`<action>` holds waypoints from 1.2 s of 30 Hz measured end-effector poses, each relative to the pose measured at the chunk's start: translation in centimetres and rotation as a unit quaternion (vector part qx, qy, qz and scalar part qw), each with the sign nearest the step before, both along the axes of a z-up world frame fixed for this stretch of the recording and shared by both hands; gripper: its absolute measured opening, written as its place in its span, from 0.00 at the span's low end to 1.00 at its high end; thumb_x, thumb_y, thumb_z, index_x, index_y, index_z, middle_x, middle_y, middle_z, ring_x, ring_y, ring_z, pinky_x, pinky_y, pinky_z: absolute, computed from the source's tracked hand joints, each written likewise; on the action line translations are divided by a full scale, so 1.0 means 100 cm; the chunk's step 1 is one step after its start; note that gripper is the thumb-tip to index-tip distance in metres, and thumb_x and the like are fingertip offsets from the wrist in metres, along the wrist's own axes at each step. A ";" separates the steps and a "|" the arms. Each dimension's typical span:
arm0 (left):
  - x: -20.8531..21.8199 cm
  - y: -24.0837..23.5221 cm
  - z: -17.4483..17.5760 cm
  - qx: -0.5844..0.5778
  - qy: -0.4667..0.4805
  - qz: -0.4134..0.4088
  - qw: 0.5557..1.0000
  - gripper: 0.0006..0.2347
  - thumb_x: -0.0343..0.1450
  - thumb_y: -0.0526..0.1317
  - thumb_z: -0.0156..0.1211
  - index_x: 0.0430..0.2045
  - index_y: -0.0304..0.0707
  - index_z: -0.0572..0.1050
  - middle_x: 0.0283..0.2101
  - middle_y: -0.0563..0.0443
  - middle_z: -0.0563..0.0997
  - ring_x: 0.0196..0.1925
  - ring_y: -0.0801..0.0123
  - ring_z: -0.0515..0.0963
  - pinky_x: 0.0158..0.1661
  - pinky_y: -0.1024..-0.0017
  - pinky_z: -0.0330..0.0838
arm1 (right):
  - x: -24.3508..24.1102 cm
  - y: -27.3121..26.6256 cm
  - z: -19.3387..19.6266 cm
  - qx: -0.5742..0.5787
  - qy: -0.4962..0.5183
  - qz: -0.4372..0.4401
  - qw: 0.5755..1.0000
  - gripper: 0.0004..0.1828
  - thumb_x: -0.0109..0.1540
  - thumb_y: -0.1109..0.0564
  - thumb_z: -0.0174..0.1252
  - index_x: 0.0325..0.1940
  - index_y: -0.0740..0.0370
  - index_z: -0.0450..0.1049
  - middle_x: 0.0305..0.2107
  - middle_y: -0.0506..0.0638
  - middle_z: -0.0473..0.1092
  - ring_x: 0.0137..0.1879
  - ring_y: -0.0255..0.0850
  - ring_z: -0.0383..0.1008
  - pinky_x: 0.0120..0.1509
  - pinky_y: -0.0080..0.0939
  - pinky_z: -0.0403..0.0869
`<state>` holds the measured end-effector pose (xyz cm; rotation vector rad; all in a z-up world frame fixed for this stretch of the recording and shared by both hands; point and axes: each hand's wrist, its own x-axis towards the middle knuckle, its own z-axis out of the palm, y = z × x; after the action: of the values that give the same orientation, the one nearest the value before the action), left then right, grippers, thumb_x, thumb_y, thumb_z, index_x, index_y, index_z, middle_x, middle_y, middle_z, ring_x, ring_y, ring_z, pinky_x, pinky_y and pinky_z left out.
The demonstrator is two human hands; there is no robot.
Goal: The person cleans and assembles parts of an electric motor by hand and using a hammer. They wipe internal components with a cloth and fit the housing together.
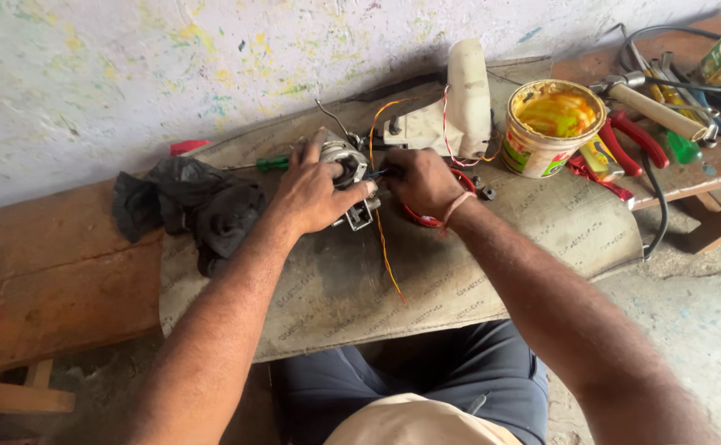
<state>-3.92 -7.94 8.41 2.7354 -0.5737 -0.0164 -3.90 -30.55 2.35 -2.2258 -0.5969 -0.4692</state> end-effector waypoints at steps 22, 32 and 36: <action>0.010 0.008 -0.010 -0.050 -0.004 -0.030 0.998 0.28 0.63 0.65 0.65 0.41 0.39 0.85 0.76 0.31 0.46 0.77 0.33 0.43 0.70 0.45 0.45 | -0.003 -0.022 0.022 -0.141 -0.134 -0.202 0.960 0.03 0.58 0.58 0.62 0.30 0.57 0.75 0.29 0.52 0.75 0.44 0.54 0.74 0.49 0.57 0.67; 0.011 0.006 -0.009 -0.048 -0.008 -0.012 0.999 0.29 0.61 0.66 0.66 0.42 0.40 0.84 0.77 0.34 0.47 0.76 0.37 0.46 0.70 0.46 0.48 | -0.064 0.002 0.027 -0.175 -0.170 -0.119 0.962 0.21 0.51 0.54 0.67 0.48 0.57 0.78 0.55 0.56 0.70 0.63 0.56 0.65 0.68 0.71 0.56; 0.010 0.006 -0.014 -0.051 -0.008 -0.017 0.999 0.28 0.62 0.65 0.65 0.41 0.41 0.85 0.77 0.35 0.48 0.77 0.38 0.46 0.70 0.46 0.48 | -0.059 0.015 0.014 -0.123 -0.113 -0.096 0.981 0.18 0.50 0.52 0.68 0.43 0.58 0.79 0.61 0.62 0.66 0.68 0.62 0.59 0.66 0.64 0.59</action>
<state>-2.92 -7.29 7.04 2.6299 -0.6093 0.0261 -9.82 -29.04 3.73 -2.4999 -0.5837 -0.7924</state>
